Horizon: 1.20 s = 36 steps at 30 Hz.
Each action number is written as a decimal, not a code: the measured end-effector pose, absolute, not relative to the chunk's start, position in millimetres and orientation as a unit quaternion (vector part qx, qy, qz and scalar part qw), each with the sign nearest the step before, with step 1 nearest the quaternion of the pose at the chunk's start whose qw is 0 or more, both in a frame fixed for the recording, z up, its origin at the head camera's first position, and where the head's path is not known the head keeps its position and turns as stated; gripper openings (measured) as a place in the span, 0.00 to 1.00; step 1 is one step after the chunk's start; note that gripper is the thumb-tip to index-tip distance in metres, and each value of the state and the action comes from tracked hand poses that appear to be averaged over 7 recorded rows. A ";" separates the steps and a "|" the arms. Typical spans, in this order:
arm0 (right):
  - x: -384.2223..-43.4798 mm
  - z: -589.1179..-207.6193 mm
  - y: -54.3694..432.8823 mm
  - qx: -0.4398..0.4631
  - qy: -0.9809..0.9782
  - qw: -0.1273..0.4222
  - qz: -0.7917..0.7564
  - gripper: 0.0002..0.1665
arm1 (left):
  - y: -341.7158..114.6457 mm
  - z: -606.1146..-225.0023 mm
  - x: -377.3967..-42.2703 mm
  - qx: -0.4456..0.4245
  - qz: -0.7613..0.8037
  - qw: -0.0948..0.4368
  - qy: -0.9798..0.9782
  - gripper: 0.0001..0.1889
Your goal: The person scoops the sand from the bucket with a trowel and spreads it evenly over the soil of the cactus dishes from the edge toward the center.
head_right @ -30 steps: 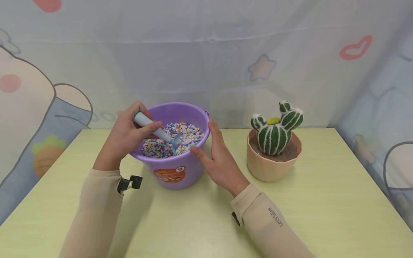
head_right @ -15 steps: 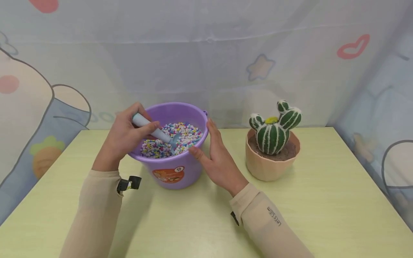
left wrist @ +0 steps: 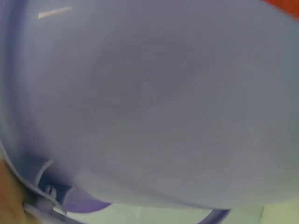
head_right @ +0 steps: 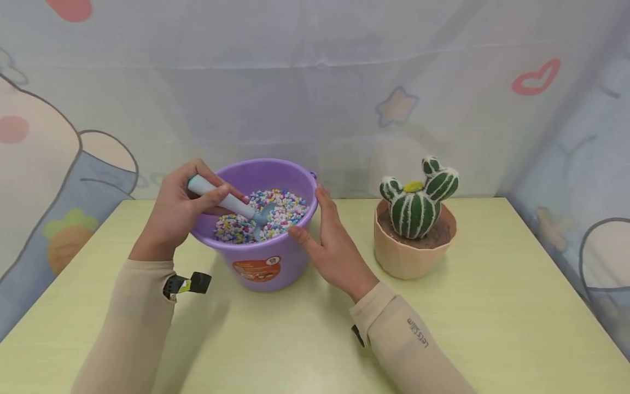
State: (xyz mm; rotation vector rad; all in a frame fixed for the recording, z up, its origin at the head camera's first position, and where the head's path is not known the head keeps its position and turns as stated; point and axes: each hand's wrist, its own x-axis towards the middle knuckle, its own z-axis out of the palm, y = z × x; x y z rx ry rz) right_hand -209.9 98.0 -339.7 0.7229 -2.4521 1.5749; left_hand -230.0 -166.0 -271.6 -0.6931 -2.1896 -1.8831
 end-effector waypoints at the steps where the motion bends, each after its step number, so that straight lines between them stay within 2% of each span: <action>1: -209.6 -339.6 97.6 0.240 -0.815 0.068 0.524 0.47 | -166.6 -271.5 -229.7 -0.228 -0.640 0.088 -0.728 0.09; 7: -205.1 -334.0 96.7 0.232 -0.819 0.065 0.521 0.47 | -161.7 -267.3 -233.7 -0.151 -0.658 0.088 -0.733 0.13; 11: -204.2 -331.4 97.4 0.232 -0.819 0.068 0.520 0.47 | -158.0 -261.5 -236.2 -0.134 -0.629 0.055 -0.764 0.15; 15: -206.8 -335.0 97.7 0.239 -0.818 0.076 0.518 0.47 | -160.6 -260.1 -236.7 -0.178 -0.601 0.033 -0.779 0.14; 28: -208.1 -337.8 95.7 0.239 -0.815 0.074 0.523 0.46 | -171.6 -267.6 -235.6 -0.317 -0.596 0.012 -0.738 0.06; 32: -208.7 -339.4 96.0 0.244 -0.811 0.077 0.526 0.46 | -166.5 -264.9 -234.3 -0.272 -0.588 0.011 -0.761 0.06; 36: -208.4 -340.1 95.4 0.246 -0.808 0.079 0.530 0.46 | -156.8 -260.6 -234.5 -0.162 -0.568 0.030 -0.806 0.12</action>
